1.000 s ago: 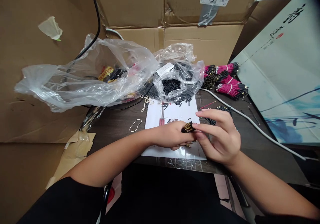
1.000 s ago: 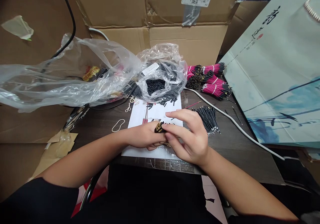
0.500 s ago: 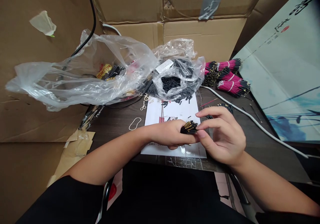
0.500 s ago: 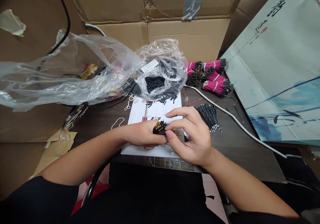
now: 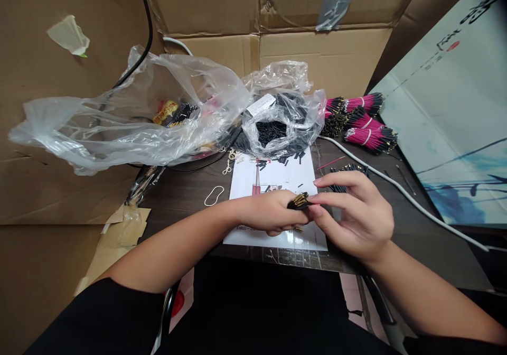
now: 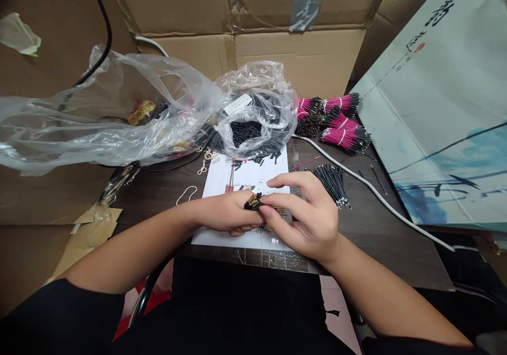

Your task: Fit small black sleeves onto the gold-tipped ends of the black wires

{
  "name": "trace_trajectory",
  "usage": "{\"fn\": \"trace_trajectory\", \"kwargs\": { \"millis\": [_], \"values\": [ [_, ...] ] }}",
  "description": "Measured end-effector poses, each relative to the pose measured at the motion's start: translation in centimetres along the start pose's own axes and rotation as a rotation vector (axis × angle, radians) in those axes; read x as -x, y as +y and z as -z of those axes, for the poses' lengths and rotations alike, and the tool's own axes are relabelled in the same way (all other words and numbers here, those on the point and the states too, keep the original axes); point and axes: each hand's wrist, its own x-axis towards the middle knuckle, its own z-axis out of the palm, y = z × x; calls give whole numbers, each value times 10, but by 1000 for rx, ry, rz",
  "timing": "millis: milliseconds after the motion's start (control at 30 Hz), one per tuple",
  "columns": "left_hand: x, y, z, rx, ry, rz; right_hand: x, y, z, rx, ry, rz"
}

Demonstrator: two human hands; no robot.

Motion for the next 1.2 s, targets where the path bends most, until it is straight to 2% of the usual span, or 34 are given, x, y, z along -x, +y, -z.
{"fn": "trace_trajectory", "kwargs": {
  "millis": [167,400,633,767,867,967,1000,1033,1100,1200],
  "values": [
    [-1,-2,2,90,-9,-19,2,2,2,122,-12,176],
    [0,-2,1,101,-5,-19,1,1,1,88,-23,77],
    [0,-5,4,97,-23,9,1,5,-1,21,-80,168],
    [1,-3,5,90,-43,42,1,3,-2,-1,-101,145],
    [-1,-2,2,-111,57,-57,1,4,-1,-35,-75,62],
    [-5,-3,-2,-508,295,-298,-4,17,2,3,15,-70],
    [-6,-4,-3,-631,367,-362,-8,24,3,52,6,-107],
    [-6,-5,-3,-724,414,-409,-12,32,4,125,-46,-123],
    [-7,-8,-2,-843,481,-444,-23,51,4,292,-273,-84],
    [-7,-11,3,-911,547,-426,-39,77,-4,390,-653,103]
  ]
}}
